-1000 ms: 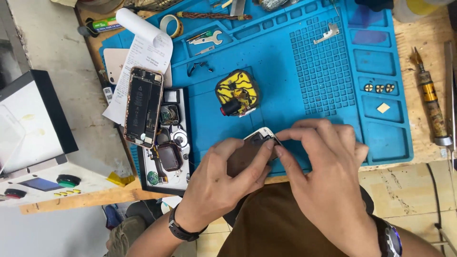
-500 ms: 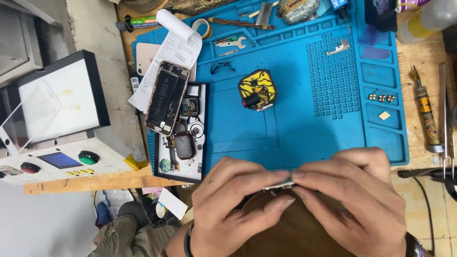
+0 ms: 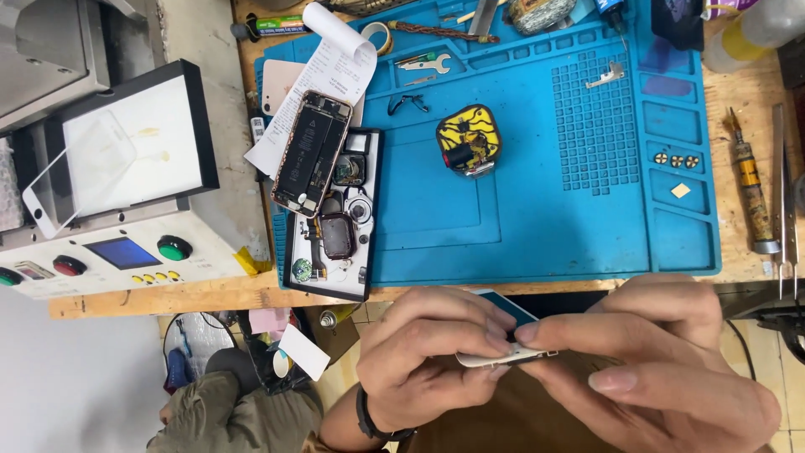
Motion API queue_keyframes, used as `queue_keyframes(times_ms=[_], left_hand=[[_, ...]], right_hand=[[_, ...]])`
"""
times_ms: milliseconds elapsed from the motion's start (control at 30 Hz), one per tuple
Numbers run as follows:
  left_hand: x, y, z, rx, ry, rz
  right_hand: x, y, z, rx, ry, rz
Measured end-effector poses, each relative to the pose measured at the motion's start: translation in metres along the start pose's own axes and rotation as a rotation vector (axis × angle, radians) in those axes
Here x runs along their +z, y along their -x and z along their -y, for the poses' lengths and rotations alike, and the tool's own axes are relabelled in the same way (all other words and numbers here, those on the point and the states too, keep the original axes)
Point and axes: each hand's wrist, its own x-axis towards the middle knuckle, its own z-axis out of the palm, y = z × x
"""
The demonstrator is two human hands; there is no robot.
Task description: Assembling and repairing internal components of a smartphone, including connecting ribbon cables and securing parts with screws.
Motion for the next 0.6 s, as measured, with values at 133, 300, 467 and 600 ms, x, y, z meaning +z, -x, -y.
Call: queue_keyframes(times_ms=[133, 300, 467, 600], left_hand=[[0.0, 0.006, 0.003, -0.002, 0.135, 0.01], [-0.001, 0.008, 0.004, 0.019, 0.121, 0.027], [0.001, 0.009, 0.005, 0.014, 0.134, 0.008], [0.002, 0.009, 0.006, 0.014, 0.147, -0.004]], right_hand=[[0.002, 0.002, 0.001, 0.02, -0.079, -0.009], [0.012, 0.001, 0.006, 0.06, -0.147, -0.101], [0.015, 0.0, 0.0, 0.05, -0.156, -0.134], [0.015, -0.001, -0.005, 0.033, -0.202, -0.121]])
